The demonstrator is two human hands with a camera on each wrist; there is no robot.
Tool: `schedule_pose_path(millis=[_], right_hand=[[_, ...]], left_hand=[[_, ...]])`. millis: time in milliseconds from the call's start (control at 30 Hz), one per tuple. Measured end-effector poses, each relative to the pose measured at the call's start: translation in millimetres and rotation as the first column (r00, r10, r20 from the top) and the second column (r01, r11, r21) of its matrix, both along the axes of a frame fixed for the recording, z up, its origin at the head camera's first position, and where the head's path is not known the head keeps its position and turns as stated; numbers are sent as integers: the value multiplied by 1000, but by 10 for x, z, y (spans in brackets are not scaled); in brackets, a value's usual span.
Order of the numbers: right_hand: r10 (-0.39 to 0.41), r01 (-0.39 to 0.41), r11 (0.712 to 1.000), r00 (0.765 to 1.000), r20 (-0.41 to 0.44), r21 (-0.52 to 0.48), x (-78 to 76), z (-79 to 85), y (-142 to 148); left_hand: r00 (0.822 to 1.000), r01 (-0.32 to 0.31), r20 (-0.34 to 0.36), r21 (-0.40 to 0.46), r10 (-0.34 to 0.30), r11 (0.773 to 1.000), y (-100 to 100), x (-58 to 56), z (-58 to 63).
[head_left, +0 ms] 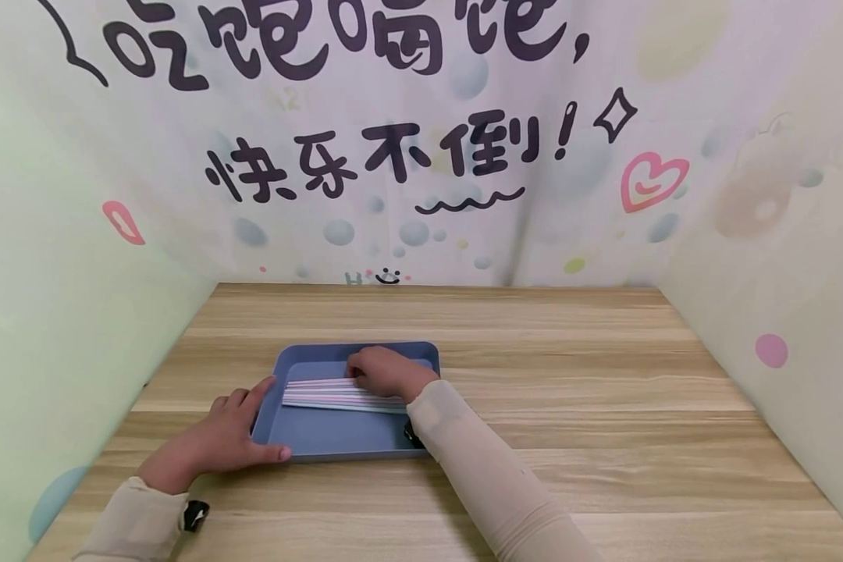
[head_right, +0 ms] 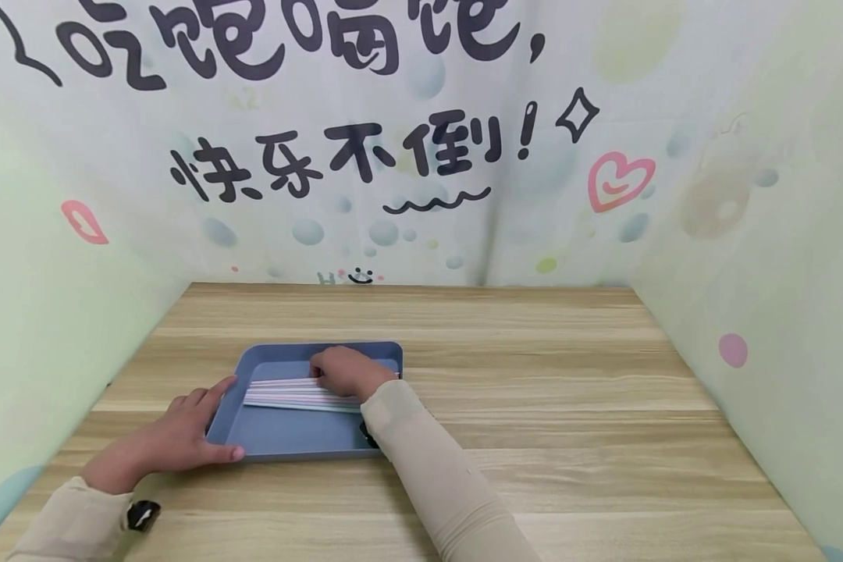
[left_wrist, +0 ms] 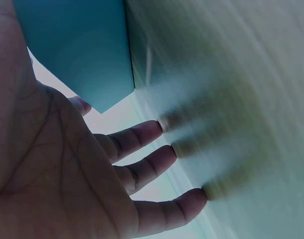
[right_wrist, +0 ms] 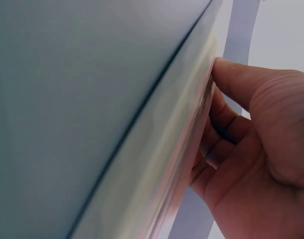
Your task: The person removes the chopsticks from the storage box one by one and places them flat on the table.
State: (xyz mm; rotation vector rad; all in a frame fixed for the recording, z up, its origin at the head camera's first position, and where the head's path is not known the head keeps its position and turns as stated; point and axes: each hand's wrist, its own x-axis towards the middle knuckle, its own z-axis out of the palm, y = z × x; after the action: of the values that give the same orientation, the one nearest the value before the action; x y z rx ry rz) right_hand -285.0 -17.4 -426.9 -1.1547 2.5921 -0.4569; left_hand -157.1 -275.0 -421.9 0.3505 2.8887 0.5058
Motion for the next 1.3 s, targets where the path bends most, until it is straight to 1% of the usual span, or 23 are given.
schedule_pose_path(millis=[233, 500, 667, 867, 967, 1100, 1200, 1300], right_hand=[[7, -7, 1000, 1000, 14, -15, 4, 23, 0], [21, -21, 1000, 1000, -5, -19, 14, 41, 1], [23, -23, 999, 1000, -8, -24, 0, 23, 5], [23, -23, 998, 1000, 10, -59, -22, 3, 23], [21, -20, 997, 1000, 19, -75, -16, 25, 31], [23, -24, 997, 1000, -11, -76, -4, 74, 30], [36, -39, 996, 999, -40, -77, 7, 112, 24], [43, -46, 995, 998, -41, -89, 16, 149, 26]], left_hand=[[1000, -6, 8, -7, 6, 1000, 2, -3, 3], [1000, -7, 3, -7, 7, 1000, 4, -2, 8], [1000, -9, 11, -3, 9, 1000, 7, 3, 13], [1000, -4, 7, 0, 4, 1000, 6, 2, 14], [1000, -1, 3, -1, 1, 1000, 6, -1, 16], [1000, -1, 3, -8, 1, 1000, 4, -5, 9], [1000, -6, 16, -12, 6, 1000, 0, -5, 1], [1000, -10, 24, -14, 10, 1000, -5, -4, -1]])
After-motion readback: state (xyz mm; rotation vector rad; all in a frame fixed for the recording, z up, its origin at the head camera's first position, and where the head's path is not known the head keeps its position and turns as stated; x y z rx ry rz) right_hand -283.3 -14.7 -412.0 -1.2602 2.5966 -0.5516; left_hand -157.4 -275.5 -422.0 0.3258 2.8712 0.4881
